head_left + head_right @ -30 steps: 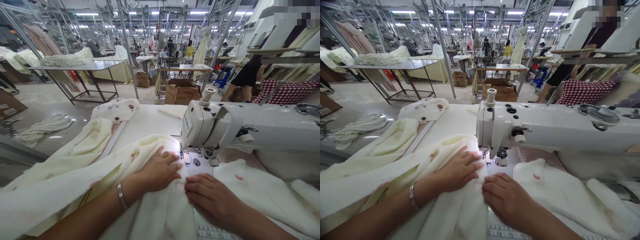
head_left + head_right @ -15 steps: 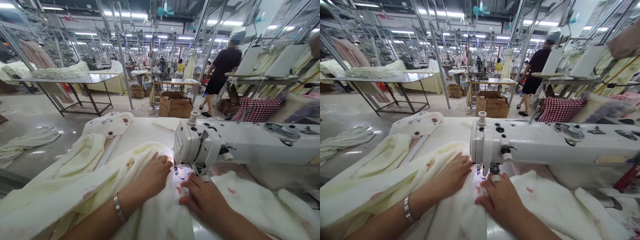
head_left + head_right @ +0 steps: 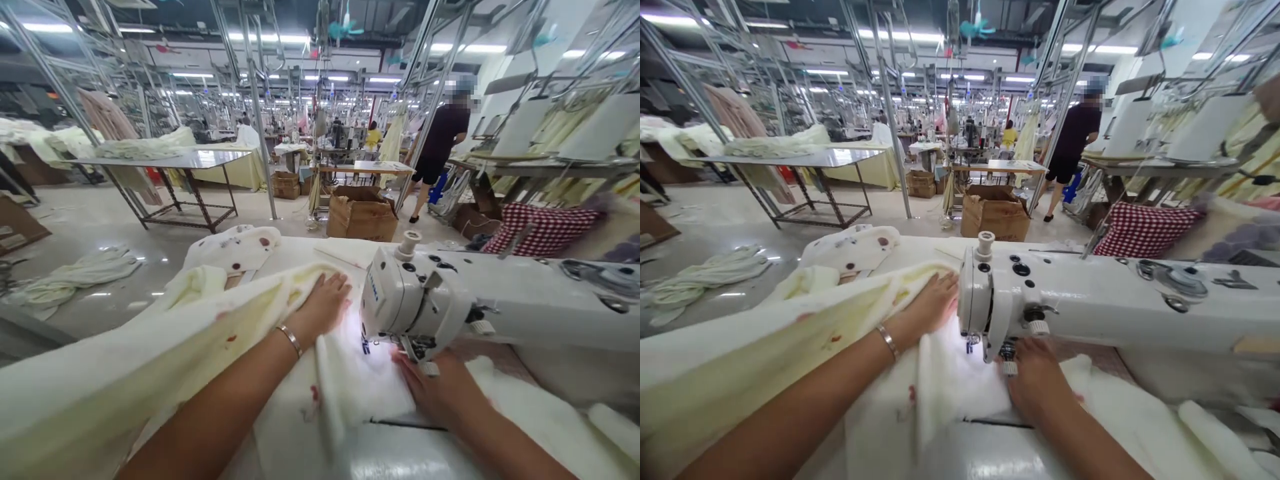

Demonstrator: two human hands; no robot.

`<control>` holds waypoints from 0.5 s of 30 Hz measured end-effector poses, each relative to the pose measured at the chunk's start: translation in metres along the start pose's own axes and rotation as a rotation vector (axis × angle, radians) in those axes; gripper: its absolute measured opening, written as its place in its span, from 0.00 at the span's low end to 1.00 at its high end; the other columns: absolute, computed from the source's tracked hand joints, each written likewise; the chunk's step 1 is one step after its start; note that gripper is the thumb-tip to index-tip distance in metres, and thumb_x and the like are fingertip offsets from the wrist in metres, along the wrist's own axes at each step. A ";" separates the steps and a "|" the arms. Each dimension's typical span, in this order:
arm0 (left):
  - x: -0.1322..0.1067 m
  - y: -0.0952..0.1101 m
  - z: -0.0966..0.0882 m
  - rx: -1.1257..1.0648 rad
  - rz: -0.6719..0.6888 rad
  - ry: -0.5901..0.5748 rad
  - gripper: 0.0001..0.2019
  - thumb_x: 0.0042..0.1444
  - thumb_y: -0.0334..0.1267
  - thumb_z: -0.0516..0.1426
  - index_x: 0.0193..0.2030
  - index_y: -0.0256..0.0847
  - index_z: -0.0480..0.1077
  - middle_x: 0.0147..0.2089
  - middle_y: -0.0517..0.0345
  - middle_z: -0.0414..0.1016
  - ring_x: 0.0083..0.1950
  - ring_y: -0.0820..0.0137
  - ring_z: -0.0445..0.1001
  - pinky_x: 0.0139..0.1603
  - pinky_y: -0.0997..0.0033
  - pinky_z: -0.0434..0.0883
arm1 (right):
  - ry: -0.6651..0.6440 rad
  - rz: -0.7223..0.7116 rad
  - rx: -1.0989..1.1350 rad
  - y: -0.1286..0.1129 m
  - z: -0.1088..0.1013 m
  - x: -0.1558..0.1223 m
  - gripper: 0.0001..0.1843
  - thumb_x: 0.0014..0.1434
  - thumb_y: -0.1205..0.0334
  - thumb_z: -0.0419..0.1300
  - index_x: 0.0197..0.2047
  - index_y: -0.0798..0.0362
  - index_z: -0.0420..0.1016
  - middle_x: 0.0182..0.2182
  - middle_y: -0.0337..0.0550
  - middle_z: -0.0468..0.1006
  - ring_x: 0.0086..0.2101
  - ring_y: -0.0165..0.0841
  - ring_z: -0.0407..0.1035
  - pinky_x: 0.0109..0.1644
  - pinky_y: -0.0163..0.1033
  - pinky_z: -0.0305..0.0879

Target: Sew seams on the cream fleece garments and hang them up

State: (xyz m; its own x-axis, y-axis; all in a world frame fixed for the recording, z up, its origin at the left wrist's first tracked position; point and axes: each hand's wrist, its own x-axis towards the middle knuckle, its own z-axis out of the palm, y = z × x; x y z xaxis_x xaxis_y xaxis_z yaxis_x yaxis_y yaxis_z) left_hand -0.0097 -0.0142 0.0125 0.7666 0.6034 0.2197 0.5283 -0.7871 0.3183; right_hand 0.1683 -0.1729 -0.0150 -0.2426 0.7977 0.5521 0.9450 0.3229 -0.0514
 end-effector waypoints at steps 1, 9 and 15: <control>-0.007 0.008 -0.003 -0.006 -0.047 0.027 0.12 0.55 0.25 0.49 0.46 0.35 0.63 0.53 0.44 0.65 0.57 0.60 0.62 0.60 0.54 0.56 | -0.027 -0.055 0.032 -0.003 -0.002 -0.003 0.12 0.61 0.66 0.49 0.36 0.50 0.74 0.29 0.45 0.76 0.30 0.39 0.71 0.36 0.45 0.65; -0.113 0.086 -0.005 -0.090 0.037 -0.033 0.13 0.47 0.32 0.56 0.42 0.39 0.64 0.46 0.49 0.65 0.49 0.58 0.62 0.56 0.50 0.59 | -0.260 -0.199 0.244 -0.031 -0.011 -0.015 0.11 0.63 0.66 0.50 0.47 0.52 0.69 0.41 0.48 0.74 0.41 0.36 0.68 0.44 0.44 0.63; -0.111 0.073 -0.011 -0.159 0.020 0.066 0.05 0.53 0.30 0.50 0.27 0.38 0.63 0.35 0.52 0.66 0.37 0.65 0.64 0.38 0.64 0.66 | -0.274 -0.161 0.274 -0.034 -0.011 -0.016 0.10 0.62 0.65 0.51 0.46 0.51 0.70 0.41 0.47 0.71 0.41 0.37 0.65 0.43 0.45 0.60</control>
State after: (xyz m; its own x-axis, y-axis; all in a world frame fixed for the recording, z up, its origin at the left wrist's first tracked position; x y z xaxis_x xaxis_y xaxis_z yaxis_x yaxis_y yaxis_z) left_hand -0.0602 -0.1379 0.0212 0.7481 0.5990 0.2857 0.4450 -0.7721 0.4537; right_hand 0.1428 -0.2023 -0.0125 -0.4671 0.8197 0.3314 0.8059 0.5489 -0.2219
